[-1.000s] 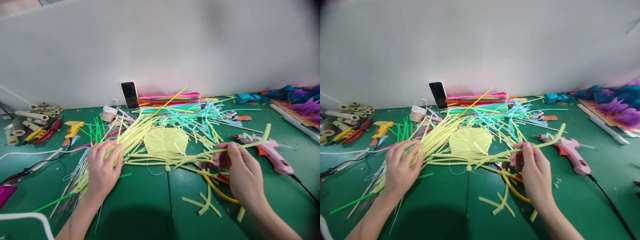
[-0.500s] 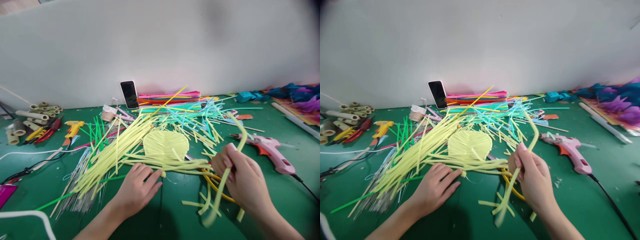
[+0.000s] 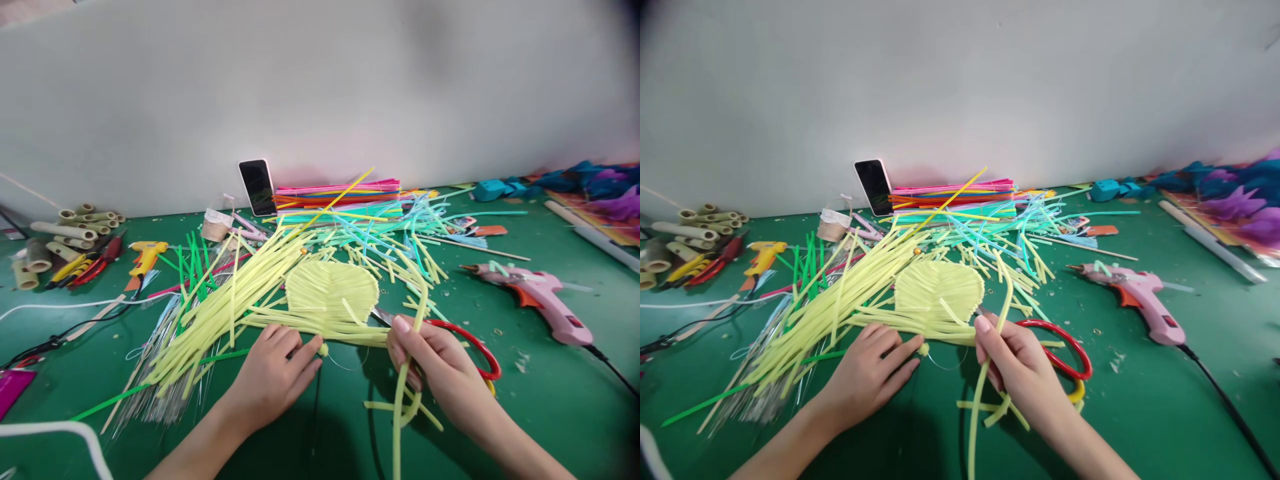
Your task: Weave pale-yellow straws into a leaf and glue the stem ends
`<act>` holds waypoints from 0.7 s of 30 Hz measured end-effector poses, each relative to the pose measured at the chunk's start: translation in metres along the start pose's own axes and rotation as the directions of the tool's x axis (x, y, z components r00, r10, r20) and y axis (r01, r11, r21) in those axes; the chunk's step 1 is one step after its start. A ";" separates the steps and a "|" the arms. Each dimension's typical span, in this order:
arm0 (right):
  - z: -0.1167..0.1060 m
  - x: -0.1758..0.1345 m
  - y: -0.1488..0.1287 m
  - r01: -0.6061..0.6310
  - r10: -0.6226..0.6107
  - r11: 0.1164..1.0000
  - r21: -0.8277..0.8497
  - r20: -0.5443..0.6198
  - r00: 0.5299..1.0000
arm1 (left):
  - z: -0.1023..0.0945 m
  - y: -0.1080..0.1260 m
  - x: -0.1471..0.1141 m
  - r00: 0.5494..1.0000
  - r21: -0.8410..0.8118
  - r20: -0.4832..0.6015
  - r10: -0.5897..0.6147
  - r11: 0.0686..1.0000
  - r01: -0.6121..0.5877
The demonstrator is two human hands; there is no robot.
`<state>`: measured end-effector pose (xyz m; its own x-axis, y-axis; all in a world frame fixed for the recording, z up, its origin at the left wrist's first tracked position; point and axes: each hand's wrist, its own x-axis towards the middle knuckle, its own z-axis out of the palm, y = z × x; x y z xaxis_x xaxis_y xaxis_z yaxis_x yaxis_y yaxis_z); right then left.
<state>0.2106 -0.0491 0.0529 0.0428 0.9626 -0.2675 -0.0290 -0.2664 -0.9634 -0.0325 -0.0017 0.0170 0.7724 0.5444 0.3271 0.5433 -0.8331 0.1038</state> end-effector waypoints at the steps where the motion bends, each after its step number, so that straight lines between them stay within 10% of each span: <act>1: 0.000 0.000 -0.001 0.004 -0.004 1.000 -0.001 -0.010 1.000 | 0.000 0.000 0.000 1.000 0.008 -0.002 0.000 1.000 0.000; 21: 0.002 0.001 -0.003 0.072 -0.074 0.997 -0.030 -0.077 0.994 | 0.000 0.006 0.001 1.000 -0.127 -0.030 0.002 0.992 -0.006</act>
<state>0.2084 -0.0476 0.0560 0.1212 0.9731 -0.1960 0.0043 -0.1979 -0.9802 -0.0284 -0.0065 0.0175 0.7634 0.5393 0.3555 0.4923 -0.8421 0.2201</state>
